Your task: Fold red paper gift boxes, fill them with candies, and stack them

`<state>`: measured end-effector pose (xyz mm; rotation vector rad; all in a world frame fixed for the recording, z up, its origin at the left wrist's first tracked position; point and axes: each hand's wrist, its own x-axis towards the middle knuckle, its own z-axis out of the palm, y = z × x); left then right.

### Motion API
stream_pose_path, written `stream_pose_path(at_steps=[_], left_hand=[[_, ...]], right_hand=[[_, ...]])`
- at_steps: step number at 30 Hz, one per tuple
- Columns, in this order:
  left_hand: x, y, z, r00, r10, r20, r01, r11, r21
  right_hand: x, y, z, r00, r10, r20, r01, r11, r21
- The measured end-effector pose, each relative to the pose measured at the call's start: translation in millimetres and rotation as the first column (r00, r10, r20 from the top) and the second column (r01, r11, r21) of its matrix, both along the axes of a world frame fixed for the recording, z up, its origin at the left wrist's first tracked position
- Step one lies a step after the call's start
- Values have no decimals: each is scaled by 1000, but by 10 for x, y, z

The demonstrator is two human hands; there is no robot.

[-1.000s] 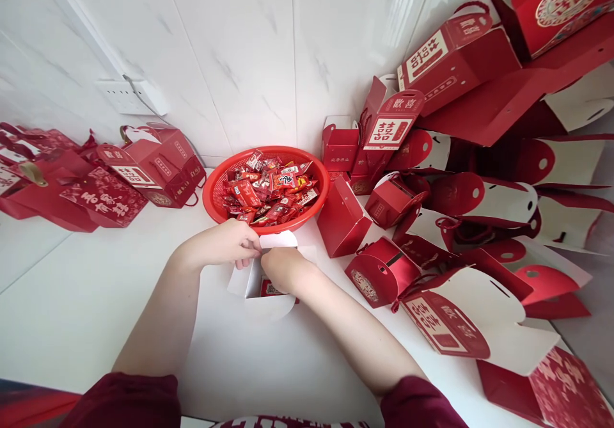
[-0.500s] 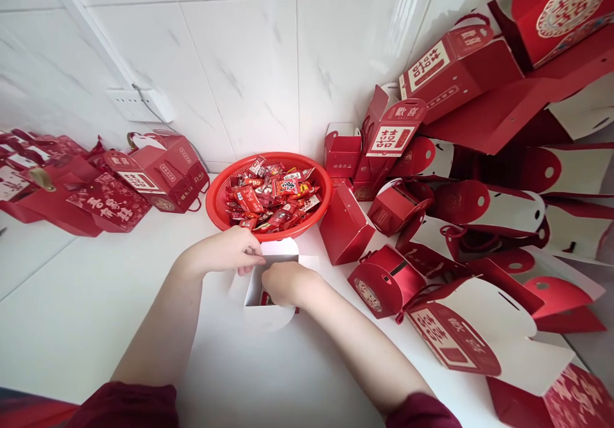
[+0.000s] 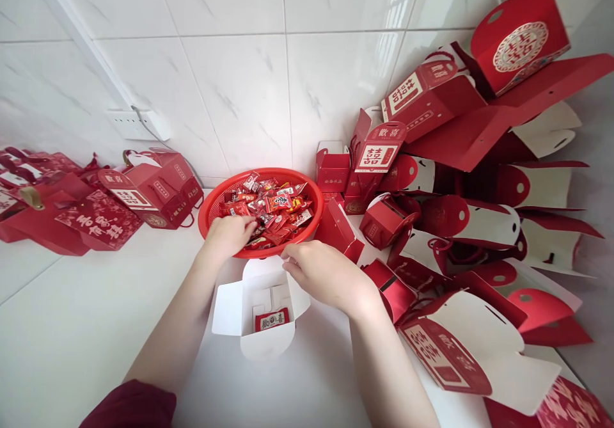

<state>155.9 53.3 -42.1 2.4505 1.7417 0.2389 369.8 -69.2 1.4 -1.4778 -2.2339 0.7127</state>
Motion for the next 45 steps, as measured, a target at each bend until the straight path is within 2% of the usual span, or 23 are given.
stream_pose_path(at_steps=[2,7,10,17,22,25,29,34,37,40,41,43,45], left_hand=[[-65,62,-2,999,40,-12,-40,999,7],[-79,71,-34,994,-103,26,106,985,-134],[-6,76,-88,992,-116,40,121,982,-148],[83,136,-156,990,-87,107,94,994,-63],[-9,189,-85,971,-84,222,75,996,52],[-122,240,-11,949,-52,312,6,989,147],[-275,267,80,899,-2,439,-73,985,154],[-300,205,139,796,23,604,-13,1000,-21],[-299,209,140,672,105,733,-12,991,-131],[-402,279,118,511,203,835,-107,979,-173],[-458,307,110,496,213,842,-144,976,-162],[-573,348,99,513,230,827,-208,968,-141],[-648,352,104,591,235,772,-298,952,-61]], right_hand=[[28,11,13,1000,1,-7,-1,1000,-11],[35,62,17,1000,-15,19,16,1000,-18],[17,84,9,999,-14,43,15,999,-39],[54,89,37,994,-59,88,65,996,-68],[111,88,38,991,-89,96,93,995,-47],[137,91,29,990,-100,100,105,993,-47],[142,113,22,986,-128,107,133,990,-39],[50,194,-4,982,-173,79,172,985,22],[-7,230,-37,983,-170,63,167,985,49],[-17,237,-63,988,-143,61,141,989,42],[-11,238,-68,989,-138,61,135,990,40],[9,242,-73,987,-142,71,139,989,43],[31,251,-71,981,-169,94,166,985,42]])
